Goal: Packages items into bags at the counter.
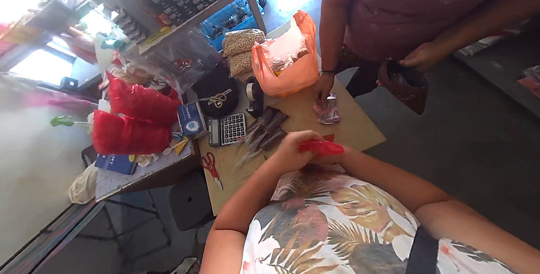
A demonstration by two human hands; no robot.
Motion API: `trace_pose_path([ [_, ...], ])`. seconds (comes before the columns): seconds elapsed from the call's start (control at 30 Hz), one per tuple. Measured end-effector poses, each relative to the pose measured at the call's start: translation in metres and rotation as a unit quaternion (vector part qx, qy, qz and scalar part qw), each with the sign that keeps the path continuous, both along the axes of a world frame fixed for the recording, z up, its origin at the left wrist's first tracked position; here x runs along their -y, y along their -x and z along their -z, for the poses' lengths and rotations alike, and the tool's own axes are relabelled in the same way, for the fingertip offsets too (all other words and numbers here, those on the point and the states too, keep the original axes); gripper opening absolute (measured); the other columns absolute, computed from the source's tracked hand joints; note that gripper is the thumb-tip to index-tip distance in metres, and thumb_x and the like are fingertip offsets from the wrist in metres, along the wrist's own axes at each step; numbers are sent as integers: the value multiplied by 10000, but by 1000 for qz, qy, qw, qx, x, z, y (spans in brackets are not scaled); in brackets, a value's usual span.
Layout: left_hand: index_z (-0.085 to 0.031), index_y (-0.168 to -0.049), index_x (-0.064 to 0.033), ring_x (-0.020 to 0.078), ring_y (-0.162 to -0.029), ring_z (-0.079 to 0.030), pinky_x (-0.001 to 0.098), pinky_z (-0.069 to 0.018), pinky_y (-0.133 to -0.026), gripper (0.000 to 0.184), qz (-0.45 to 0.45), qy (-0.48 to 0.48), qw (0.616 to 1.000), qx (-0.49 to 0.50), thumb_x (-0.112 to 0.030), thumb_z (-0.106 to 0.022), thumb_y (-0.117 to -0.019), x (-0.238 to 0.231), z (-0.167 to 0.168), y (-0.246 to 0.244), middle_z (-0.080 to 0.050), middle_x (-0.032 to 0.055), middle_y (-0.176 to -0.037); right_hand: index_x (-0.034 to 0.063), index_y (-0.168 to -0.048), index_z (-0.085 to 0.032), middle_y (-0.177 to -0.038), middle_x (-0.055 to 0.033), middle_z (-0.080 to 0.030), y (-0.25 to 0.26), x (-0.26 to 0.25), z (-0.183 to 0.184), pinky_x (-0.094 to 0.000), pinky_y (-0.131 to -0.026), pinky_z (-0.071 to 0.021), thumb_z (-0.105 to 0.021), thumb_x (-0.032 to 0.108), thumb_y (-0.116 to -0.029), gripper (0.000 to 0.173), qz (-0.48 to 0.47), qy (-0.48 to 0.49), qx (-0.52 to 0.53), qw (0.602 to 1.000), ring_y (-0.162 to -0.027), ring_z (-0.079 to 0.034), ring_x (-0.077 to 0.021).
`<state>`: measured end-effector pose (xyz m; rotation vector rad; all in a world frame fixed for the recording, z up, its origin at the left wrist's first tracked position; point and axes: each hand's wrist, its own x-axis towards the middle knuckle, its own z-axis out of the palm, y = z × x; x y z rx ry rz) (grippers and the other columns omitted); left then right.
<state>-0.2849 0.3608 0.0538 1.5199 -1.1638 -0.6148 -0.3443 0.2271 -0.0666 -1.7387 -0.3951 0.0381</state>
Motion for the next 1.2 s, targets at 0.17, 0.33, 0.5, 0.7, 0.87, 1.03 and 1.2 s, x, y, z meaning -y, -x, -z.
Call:
trace_pose_path([
  [0.17, -693, -1148, -198, -60, -682, -562, 153, -501, -631, 147, -276, 100, 955, 45, -244, -605, -1039, -61, -27, -26, -641, -144, -828, -75, -1277, -592, -1125, -135, -674, 10, 14, -79, -279, -999, -500, -553, 93, -1031, 301, -27, 20, -184, 982, -1050, -629, -78],
  [0.33, -676, -1259, -154, 225, -1162, -677, 410, -541, -1018, 333, -54, 33, 919, 390, -372, -622, -1014, -59, -29, 16, -729, 90, -1171, -67, -1195, -658, -1151, -241, -677, -14, 2, -73, -536, -1043, -445, -556, 158, -1032, 296, -49, 200, -183, 961, -1127, -634, -346],
  [0.5, -579, -1470, -125, 338, -1215, -660, 569, -307, -1220, 593, -11, -236, 843, 483, -45, -731, -903, -43, -13, -6, -718, 172, -1226, -56, -1237, -646, -1183, -241, -666, -23, -7, -111, -504, -1039, -456, -553, 117, -1040, 278, -48, 264, -167, 949, -1146, -631, -331],
  [0.7, -705, -992, 30, 353, -827, -702, 569, -554, -766, 217, -79, -321, 903, 274, -144, -588, -1047, -85, -39, -32, -699, 186, -852, -16, -1004, -751, -1200, -197, -644, -56, 27, -137, -526, -1050, -441, -766, 107, -912, 154, -102, 270, 1, 957, -1186, -577, -358],
  [0.87, -613, -903, -89, 15, -531, -481, 196, -462, -550, 313, -204, -82, 966, -133, -212, -400, -1097, -99, -15, -45, -507, -65, -625, 61, -988, -782, -1115, -169, -650, -86, 9, -175, -576, -956, -487, -743, 85, -894, 104, 19, 407, 119, 905, -1129, -583, -390],
  [1.03, -685, -707, -267, 3, -508, -520, 198, -467, -564, 304, 55, 215, 835, -504, -474, -709, -928, -60, 22, -6, -528, -146, -546, 12, -912, -749, -947, -139, -718, -67, -37, -196, -428, -820, -587, -617, -31, -903, 139, 86, 203, 313, 924, -896, -707, -253],
  [1.2, -772, -881, -250, -11, -671, -642, 200, -547, -699, 193, 154, 204, 867, -428, -394, -678, -971, -33, 4, -6, -702, -130, -748, 32, -878, -708, -959, -7, -698, -41, -20, -179, -179, -790, -575, -679, 40, -905, 41, 20, -141, 334, 932, -903, -661, -23],
])
